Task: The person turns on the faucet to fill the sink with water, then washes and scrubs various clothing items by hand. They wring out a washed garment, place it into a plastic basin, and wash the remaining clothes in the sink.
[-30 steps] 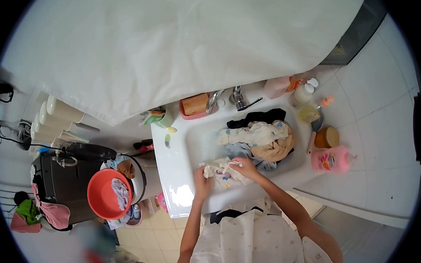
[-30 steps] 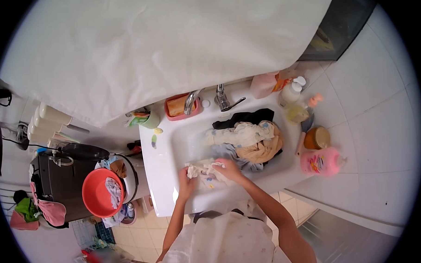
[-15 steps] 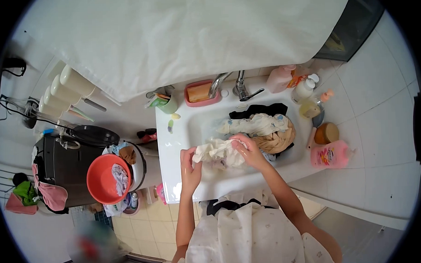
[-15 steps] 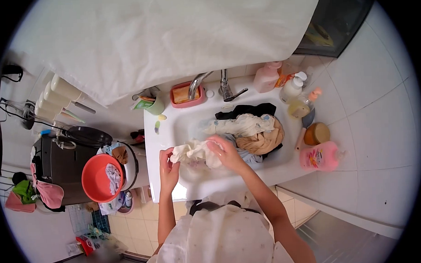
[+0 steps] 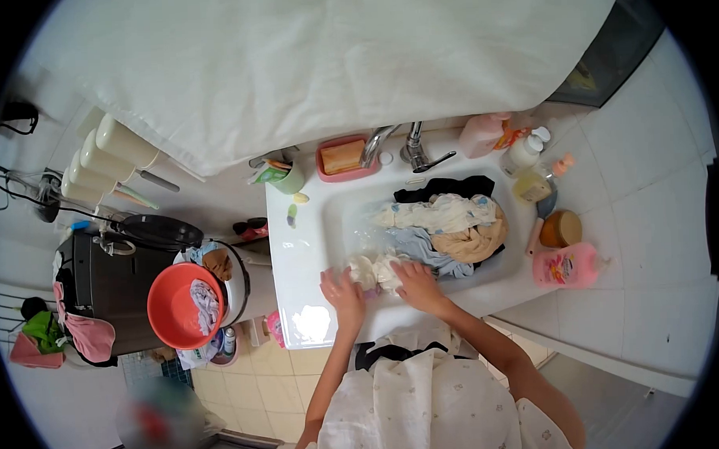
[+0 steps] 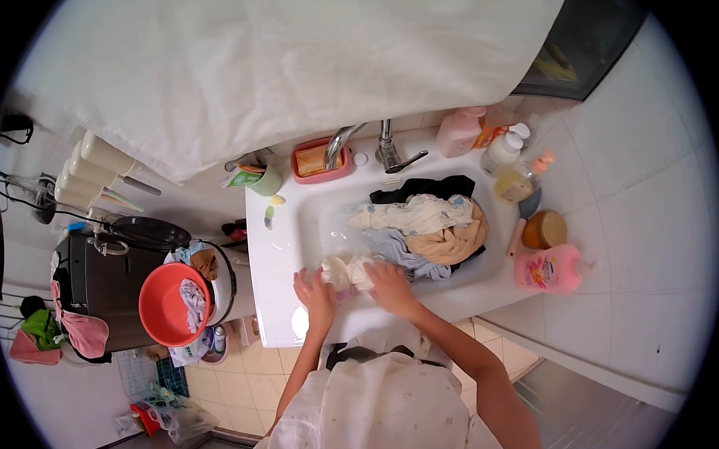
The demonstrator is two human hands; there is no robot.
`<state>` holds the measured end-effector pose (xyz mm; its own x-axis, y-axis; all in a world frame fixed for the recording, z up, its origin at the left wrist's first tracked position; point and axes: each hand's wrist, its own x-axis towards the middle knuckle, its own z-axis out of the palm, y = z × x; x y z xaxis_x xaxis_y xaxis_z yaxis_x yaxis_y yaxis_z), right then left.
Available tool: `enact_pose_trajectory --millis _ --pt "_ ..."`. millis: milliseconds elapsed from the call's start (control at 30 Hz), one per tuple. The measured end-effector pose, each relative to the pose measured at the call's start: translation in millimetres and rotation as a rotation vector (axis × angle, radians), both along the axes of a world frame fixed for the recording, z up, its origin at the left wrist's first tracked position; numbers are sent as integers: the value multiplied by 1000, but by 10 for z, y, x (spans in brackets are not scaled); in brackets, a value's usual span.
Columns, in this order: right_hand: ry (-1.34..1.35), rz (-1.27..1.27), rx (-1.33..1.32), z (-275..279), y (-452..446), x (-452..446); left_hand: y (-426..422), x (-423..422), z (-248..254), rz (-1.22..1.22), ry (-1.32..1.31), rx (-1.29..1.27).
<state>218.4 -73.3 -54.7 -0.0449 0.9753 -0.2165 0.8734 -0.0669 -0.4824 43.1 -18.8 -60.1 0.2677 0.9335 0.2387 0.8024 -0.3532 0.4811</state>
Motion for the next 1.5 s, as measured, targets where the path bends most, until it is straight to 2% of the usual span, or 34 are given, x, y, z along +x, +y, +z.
enact_pose_trajectory --millis 33,100,133,200,267,467,533,567,633,667,733,800,833,900,967,1033,1067,1133,1233,1300,1367,1500 --pt "4 2 -6 -53 -11 -27 -13 36 -71 2 4 -6" --pt "-133 24 257 -163 -14 -70 -33 119 -212 -137 91 -153" --pt "-129 19 249 -209 19 -73 -28 174 -253 -177 187 -131" --pt "-169 32 366 -324 145 -63 58 226 -339 -223 212 -109" --pt "-99 27 339 -496 301 -18 159 279 -371 -278 239 -95" --pt "117 -9 343 -744 602 149 524 296 -641 -391 116 -246" --pt "210 -107 185 -806 672 153 705 318 -743 -468 18 -397" --pt "211 -115 184 -838 701 156 768 346 -743 -476 21 -400" --pt "194 -150 96 -892 761 150 855 379 -751 -487 -104 -580" --pt "195 -156 100 -911 790 147 884 403 -764 -493 -100 -577" --pt "57 -172 301 -957 808 109 871 447 -820 -434 -277 -588" --pt "46 -151 334 -1318 875 93 837 505 -875 -363 -185 -551" --pt "27 -137 360 -1295 939 104 845 537 -864 -298 -101 -520" --pt "55 -113 300 -1235 967 144 854 551 -829 -311 -145 -509" --pt "75 -86 237 -1037 988 202 868 544 -795 -351 -300 -495" --pt "244 -255 -126 -696 1059 206 866 563 -639 -280 -348 -550" --pt "238 -250 -111 -743 1040 196 874 565 -547 -205 -388 -617" --pt "561 -410 239 -855 893 163 832 499 -559 -195 -389 -590" --pt "542 -255 240 -889 738 217 616 304 -512 -168 -331 -581" --pt "546 -202 213 -712 608 233 426 213 -458 -152 -284 -592" --pt "554 -149 179 -597 493 218 258 135 -401 -167 -359 -414" --pt "321 -104 281 -307 309 146 113 91 -204 -53 -406 -547"
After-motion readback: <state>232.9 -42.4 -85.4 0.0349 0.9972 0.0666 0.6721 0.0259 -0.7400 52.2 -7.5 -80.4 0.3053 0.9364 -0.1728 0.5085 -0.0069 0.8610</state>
